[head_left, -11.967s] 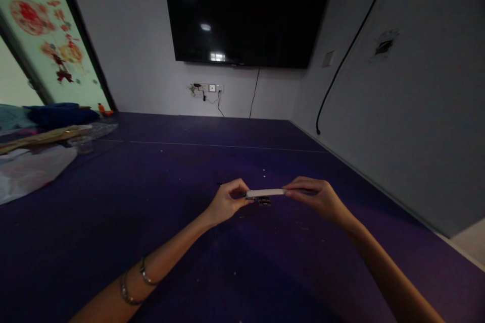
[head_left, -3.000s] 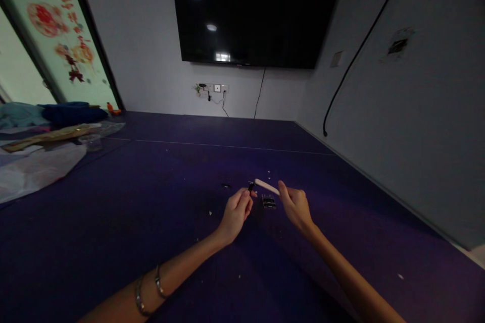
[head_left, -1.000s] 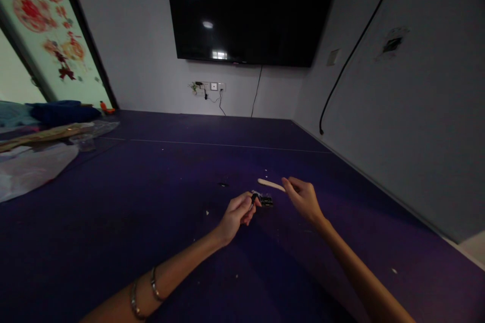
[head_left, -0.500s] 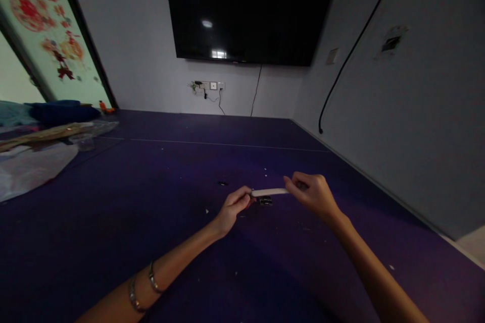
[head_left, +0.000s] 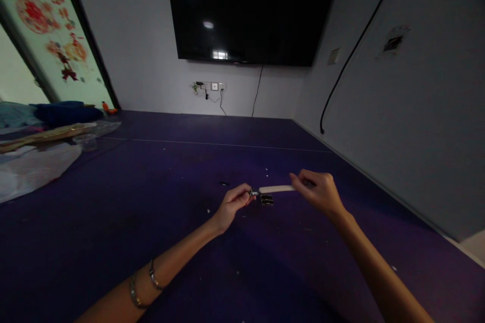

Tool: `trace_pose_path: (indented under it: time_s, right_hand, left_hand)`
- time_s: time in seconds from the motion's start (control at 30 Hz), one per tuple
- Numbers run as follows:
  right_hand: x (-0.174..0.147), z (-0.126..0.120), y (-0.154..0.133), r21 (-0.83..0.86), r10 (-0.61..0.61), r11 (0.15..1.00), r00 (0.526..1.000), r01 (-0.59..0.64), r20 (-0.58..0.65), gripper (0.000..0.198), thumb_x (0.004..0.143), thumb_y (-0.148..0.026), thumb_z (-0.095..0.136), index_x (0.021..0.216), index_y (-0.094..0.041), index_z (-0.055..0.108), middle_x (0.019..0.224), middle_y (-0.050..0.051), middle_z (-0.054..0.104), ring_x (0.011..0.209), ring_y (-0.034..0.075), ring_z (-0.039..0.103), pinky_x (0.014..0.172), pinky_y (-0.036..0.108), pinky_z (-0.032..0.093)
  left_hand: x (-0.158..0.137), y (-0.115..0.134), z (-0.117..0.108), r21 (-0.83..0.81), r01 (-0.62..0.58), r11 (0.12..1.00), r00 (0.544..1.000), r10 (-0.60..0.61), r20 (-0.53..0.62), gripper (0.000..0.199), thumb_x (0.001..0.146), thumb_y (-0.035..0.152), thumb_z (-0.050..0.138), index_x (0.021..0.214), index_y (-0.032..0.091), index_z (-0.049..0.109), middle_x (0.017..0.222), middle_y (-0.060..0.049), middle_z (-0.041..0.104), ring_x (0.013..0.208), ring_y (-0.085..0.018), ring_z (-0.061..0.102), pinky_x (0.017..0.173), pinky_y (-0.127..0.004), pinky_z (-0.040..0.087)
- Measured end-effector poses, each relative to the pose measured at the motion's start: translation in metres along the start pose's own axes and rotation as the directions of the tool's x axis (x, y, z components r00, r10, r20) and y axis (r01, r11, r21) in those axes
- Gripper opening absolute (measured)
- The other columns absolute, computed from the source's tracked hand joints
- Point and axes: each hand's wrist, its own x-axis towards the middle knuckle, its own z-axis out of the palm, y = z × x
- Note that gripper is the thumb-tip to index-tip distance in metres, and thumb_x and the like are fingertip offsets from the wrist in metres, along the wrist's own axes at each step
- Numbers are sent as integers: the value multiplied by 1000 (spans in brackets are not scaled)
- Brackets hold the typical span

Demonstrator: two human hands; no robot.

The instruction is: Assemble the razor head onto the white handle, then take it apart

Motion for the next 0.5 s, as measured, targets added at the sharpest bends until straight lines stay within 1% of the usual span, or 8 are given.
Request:
trace_pose_path:
  time_s: [0.07,0.13,0.23,0.3,0.4,0.5]
  right_hand:
    - [1,-2,4,-1,10,1000,1000,-10,-29,43,78,-44,52,46,-18,43,42,-4,36,41,7,32,45,22,24]
    - [1,-3,-1,23,5,1000,999,-4,-34,42,78,-44,52,46,-18,44,42,-4,36,41,7,32,45,22,24]
    - [0,0,-13,55,-8,998,1000,9,-11,40,78,-42,53,48,-18,46,43,-4,38,42,7,33,45,22,24]
    - [-1,2,-15,64,-6,998,1000,6,0,39,79,-42,53,49,-17,46,44,-4,39,42,7,34,45,22,24]
    - [-1,5,-1,96,25,995,1000,-26,14,40,78,-43,53,48,-17,46,44,-4,38,43,7,34,46,22,25]
    - [2,5,14,190,122,973,991,-130,51,43,78,-47,52,48,-17,48,44,-4,35,44,8,32,46,24,23]
  left_hand:
    - [2,0,-2,-2,-15,1000,1000,15,-5,26,85,36,48,75,15,57,69,-1,46,66,-13,38,63,-25,29]
    - [3,-1,-4,12,-8,1000,1000,8,-5,25,84,37,49,75,15,57,70,-1,46,66,-13,38,62,-24,29]
    - [4,-3,-6,35,6,999,1000,-7,12,27,82,40,51,74,15,56,68,0,45,66,-13,38,61,-24,28]
    - [4,-2,-6,34,-2,999,1000,1,17,28,82,41,51,74,15,56,68,-1,44,66,-13,38,62,-25,28]
    - [5,4,-8,-7,-36,999,999,36,12,28,82,40,51,74,15,57,69,-1,45,65,-13,38,62,-26,28]
    - [7,10,-9,-40,-53,998,999,53,0,27,83,39,51,75,15,58,68,-1,44,64,-13,38,62,-26,28]
